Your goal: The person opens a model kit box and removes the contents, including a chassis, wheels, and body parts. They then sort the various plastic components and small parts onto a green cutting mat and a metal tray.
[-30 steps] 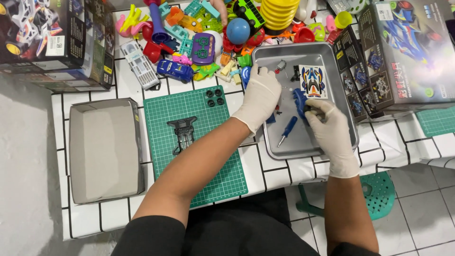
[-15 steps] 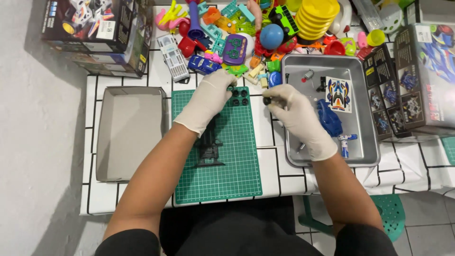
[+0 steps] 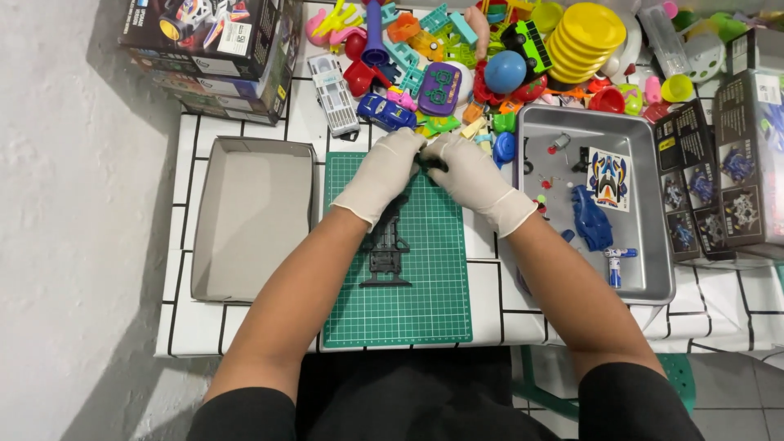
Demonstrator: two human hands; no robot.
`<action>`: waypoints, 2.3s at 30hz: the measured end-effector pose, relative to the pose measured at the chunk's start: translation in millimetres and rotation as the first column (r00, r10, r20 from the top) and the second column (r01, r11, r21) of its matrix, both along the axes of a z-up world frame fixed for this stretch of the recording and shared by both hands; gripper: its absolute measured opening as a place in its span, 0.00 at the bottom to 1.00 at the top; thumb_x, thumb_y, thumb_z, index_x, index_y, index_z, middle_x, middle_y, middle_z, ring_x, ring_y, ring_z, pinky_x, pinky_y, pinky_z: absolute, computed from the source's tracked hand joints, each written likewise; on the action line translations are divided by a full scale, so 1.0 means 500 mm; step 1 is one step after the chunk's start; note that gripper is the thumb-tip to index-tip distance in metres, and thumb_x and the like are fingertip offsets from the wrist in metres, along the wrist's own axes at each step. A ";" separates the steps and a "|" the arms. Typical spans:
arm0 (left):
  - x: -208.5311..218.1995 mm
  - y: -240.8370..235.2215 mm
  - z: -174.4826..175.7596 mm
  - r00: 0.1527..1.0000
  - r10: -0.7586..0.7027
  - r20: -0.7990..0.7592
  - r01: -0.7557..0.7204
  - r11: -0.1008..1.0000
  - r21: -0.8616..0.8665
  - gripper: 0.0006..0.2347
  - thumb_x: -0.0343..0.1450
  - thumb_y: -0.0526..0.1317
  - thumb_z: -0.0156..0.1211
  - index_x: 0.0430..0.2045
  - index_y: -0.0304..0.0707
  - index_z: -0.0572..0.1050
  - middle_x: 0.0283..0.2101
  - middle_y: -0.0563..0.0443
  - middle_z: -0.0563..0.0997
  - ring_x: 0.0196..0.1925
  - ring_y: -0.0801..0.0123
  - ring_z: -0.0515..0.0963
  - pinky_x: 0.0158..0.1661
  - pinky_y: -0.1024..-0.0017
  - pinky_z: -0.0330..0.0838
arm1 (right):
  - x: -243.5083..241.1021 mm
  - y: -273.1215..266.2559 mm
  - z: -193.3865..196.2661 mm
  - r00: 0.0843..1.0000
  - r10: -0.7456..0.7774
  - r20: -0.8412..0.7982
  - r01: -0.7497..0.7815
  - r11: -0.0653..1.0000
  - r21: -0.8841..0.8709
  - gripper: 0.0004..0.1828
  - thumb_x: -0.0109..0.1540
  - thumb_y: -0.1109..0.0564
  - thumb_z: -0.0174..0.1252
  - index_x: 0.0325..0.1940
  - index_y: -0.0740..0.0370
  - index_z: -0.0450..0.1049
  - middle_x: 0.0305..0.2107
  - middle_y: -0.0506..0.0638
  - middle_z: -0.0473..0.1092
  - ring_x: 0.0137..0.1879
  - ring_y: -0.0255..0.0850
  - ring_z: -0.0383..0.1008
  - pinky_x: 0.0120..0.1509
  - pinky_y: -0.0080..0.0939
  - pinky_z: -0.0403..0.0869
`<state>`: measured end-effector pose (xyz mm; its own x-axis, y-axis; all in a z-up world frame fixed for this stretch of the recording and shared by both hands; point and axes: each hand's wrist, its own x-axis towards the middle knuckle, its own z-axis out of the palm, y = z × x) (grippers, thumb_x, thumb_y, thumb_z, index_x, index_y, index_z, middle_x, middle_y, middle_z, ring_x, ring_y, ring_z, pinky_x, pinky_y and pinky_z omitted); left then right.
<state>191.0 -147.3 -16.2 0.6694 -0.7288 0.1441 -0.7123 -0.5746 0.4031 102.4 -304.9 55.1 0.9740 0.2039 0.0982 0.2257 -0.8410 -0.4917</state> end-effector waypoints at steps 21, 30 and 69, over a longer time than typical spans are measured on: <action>-0.037 0.022 0.086 0.998 0.050 0.023 -0.053 0.991 0.123 0.12 0.64 0.34 0.69 0.40 0.40 0.80 0.38 0.46 0.78 0.44 0.52 0.81 0.46 0.57 0.75 | -0.062 -0.067 0.087 0.982 -0.181 0.048 0.172 0.974 0.149 0.15 0.62 0.63 0.61 0.53 0.58 0.77 0.46 0.59 0.74 0.56 0.58 0.74 0.61 0.55 0.71; -0.048 0.013 0.082 0.997 0.075 -0.003 -0.075 0.993 0.088 0.07 0.67 0.32 0.67 0.37 0.35 0.81 0.37 0.43 0.78 0.44 0.50 0.80 0.47 0.59 0.75 | -0.166 -0.339 0.060 0.821 -0.569 0.032 0.570 0.822 -0.001 0.16 0.63 0.58 0.63 0.56 0.55 0.80 0.47 0.52 0.75 0.51 0.49 0.76 0.54 0.49 0.73; -0.208 -0.371 0.137 0.921 0.024 0.388 -0.023 1.000 -0.008 0.07 0.57 0.28 0.70 0.25 0.34 0.82 0.29 0.39 0.81 0.49 0.48 0.76 0.67 0.37 0.46 | -0.352 -0.292 0.081 0.740 -0.643 -0.198 0.632 0.562 0.534 0.09 0.66 0.62 0.61 0.51 0.63 0.76 0.40 0.53 0.75 0.41 0.33 0.71 0.46 0.32 0.71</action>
